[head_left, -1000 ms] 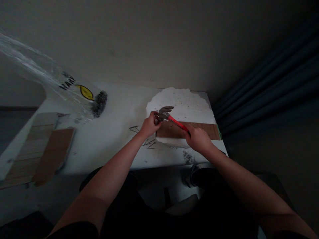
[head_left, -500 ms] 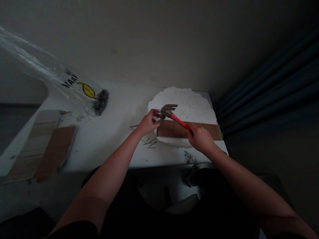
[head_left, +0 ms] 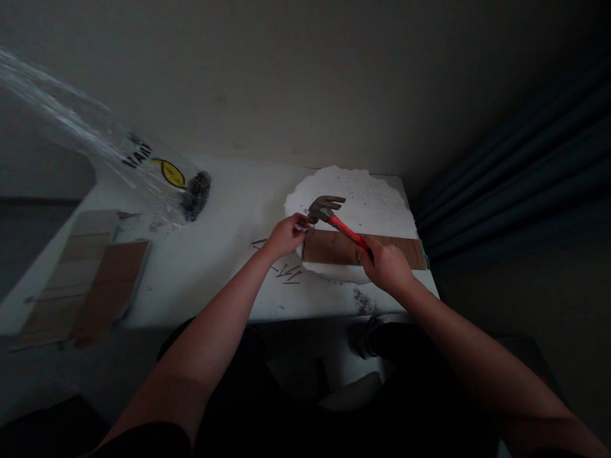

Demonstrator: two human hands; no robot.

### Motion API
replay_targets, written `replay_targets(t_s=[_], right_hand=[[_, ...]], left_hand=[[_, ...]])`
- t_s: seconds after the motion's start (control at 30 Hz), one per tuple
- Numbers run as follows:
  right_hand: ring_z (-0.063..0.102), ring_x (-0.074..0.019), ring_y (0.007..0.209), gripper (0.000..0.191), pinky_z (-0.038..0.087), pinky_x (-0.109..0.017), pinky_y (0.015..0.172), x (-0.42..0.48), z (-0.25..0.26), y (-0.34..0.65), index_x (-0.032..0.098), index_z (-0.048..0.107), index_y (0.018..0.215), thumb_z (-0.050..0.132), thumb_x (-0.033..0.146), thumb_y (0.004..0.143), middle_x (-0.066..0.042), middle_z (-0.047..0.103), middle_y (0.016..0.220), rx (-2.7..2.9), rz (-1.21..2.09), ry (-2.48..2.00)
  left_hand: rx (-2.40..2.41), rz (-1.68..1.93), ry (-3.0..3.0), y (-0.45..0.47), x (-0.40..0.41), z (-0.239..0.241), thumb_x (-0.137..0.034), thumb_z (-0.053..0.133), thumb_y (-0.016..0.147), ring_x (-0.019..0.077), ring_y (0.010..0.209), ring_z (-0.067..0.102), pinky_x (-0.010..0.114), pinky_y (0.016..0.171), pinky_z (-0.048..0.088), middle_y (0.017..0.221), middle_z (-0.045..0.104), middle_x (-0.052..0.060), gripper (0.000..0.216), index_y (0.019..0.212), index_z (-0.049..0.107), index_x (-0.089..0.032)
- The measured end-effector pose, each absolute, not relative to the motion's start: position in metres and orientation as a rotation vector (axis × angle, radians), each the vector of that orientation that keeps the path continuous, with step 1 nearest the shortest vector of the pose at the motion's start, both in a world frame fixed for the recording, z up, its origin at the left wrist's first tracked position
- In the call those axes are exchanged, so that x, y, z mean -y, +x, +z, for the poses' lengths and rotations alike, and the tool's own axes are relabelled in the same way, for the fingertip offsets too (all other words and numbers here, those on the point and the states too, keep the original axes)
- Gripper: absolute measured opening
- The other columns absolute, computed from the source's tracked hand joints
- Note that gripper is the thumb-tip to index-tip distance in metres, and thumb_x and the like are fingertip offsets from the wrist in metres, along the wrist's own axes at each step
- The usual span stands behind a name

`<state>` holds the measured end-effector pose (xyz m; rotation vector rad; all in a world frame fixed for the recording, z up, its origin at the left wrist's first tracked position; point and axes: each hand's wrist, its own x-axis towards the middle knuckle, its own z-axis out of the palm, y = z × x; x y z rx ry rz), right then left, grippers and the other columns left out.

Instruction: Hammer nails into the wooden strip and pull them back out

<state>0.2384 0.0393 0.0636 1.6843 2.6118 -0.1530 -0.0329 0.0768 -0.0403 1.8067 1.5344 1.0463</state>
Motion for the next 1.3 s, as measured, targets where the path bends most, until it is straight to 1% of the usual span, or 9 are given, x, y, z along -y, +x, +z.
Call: replay_targets(t_s=[0.1,0.27,0.47,0.7,0.9,1.0,1.1,1.3], right_hand=[[0.067,-0.0270,0.074,0.043,0.043,-0.034,0.067,-0.039,0.064,0.239,0.022,0.056,0.130,0.031,0.041,0.100,-0.010,0.072,0.087,-2.588,-0.141,1.688],[0.068,-0.0272,0.077,0.040,0.044,-0.035,0.069,-0.040,0.058,0.237,0.021,0.059,0.125,0.033,0.039,0.100,-0.011,0.073,0.090,-2.533,-0.179,1.628],[0.067,-0.0264,0.075,0.045,0.044,-0.035,0.069,-0.038,0.058,0.239,0.019,0.056,0.130,0.031,0.042,0.100,-0.012,0.072,0.090,-2.548,-0.150,1.675],[0.068,-0.0263,0.075,0.042,0.045,-0.035,0.069,-0.040,0.052,0.236,0.020,0.059,0.124,0.030,0.041,0.101,-0.012,0.073,0.090,-2.545,-0.169,1.623],[0.068,-0.0270,0.078,0.044,0.045,-0.035,0.071,-0.040,0.051,0.238,0.020,0.054,0.130,0.029,0.041,0.101,-0.012,0.073,0.091,-2.557,-0.155,1.656],[0.069,-0.0271,0.080,0.042,0.046,-0.035,0.071,-0.039,0.049,0.234,0.020,0.055,0.128,0.030,0.041,0.101,-0.012,0.072,0.094,-2.512,-0.180,1.616],[0.070,-0.0278,0.082,0.043,0.047,-0.035,0.072,-0.041,0.047,0.231,0.021,0.053,0.131,0.030,0.042,0.101,-0.013,0.073,0.096,-2.497,-0.184,1.613],[0.070,-0.0282,0.081,0.044,0.048,-0.035,0.072,-0.040,0.048,0.234,0.019,0.053,0.131,0.029,0.041,0.102,-0.013,0.073,0.093,-2.507,-0.150,1.635]], left_hand=[[-1.527,1.047,1.819,-0.032,-0.075,-0.039,-0.012,0.061,0.073,0.0177,0.085,0.068,0.030,0.078,0.054,0.095,0.072,0.005,0.026,0.098,0.060,-0.018],[-1.525,1.060,1.814,-0.033,-0.078,-0.043,-0.004,0.054,0.072,0.0155,0.084,0.068,0.029,0.077,0.053,0.097,0.071,0.005,0.034,0.103,0.058,-0.018],[-1.542,1.058,1.798,-0.032,-0.079,-0.045,0.000,0.051,0.070,0.0160,0.084,0.068,0.028,0.075,0.053,0.097,0.072,0.005,0.041,0.105,0.057,-0.019],[-1.530,1.075,1.802,-0.032,-0.078,-0.044,-0.003,0.052,0.072,0.0167,0.086,0.068,0.031,0.079,0.054,0.096,0.072,0.005,0.036,0.104,0.058,-0.019],[-1.553,1.053,1.796,-0.032,-0.079,-0.045,-0.001,0.051,0.071,0.0171,0.086,0.068,0.030,0.079,0.054,0.097,0.072,0.005,0.039,0.105,0.057,-0.018],[-1.554,1.054,1.806,-0.032,-0.079,-0.044,-0.003,0.052,0.072,0.0171,0.086,0.068,0.031,0.079,0.054,0.097,0.072,0.005,0.037,0.105,0.058,-0.018],[-1.552,1.058,1.819,-0.032,-0.078,-0.044,-0.005,0.052,0.073,0.0174,0.087,0.068,0.031,0.079,0.054,0.099,0.072,0.005,0.036,0.106,0.058,-0.018],[-1.540,1.065,1.806,-0.031,-0.079,-0.046,-0.003,0.051,0.073,0.0163,0.083,0.068,0.030,0.077,0.054,0.095,0.072,0.005,0.034,0.102,0.058,-0.019]])
